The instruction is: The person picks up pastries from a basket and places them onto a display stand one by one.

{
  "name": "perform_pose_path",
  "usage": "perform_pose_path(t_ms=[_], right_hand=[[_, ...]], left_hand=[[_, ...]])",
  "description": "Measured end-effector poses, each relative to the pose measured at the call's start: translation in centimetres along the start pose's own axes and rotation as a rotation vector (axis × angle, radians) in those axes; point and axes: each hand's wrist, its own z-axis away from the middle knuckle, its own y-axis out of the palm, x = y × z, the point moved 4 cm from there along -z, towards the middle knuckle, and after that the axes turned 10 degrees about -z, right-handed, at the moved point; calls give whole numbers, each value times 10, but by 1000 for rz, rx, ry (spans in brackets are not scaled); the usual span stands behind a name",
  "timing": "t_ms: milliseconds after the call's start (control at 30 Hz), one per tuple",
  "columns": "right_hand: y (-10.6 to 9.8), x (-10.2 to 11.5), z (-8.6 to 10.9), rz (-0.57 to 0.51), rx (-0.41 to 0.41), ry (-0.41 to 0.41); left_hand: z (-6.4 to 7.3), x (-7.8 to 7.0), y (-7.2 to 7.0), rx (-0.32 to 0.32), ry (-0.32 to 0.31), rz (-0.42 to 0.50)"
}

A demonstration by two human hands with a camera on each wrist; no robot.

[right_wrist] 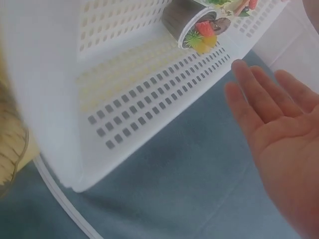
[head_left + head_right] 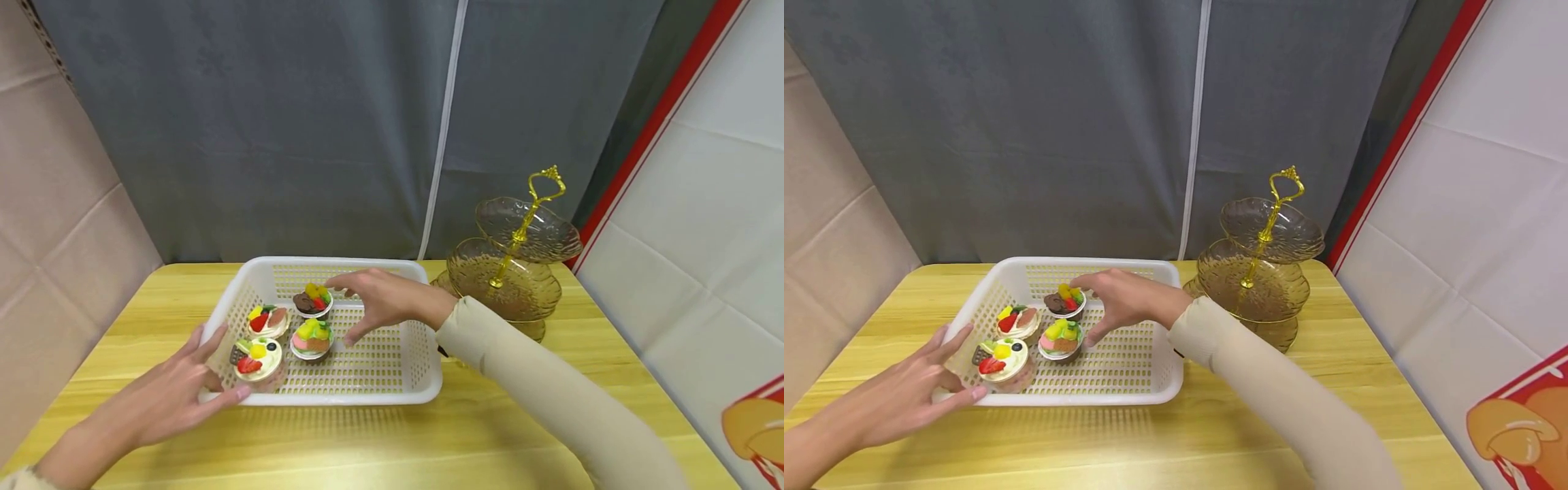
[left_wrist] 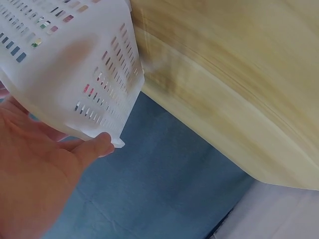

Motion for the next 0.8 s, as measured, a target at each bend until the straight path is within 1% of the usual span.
perform_pose_path(t_ms=[233, 467, 633, 700, 800], right_hand=[[8, -5, -8, -54, 45, 42], [11, -5, -16, -140, 46, 73], [14, -6, -21, -168, 53, 84], [17, -7, -24, -184, 58, 89], [23, -9, -26, -201, 75, 94]], left_hand=[[2, -5, 0, 3, -11, 6], [0, -5, -3, 3, 0, -18], [-5, 0, -9, -14, 27, -49], [-7, 3, -13, -27, 33, -59], [-10, 8, -17, -28, 36, -70]])
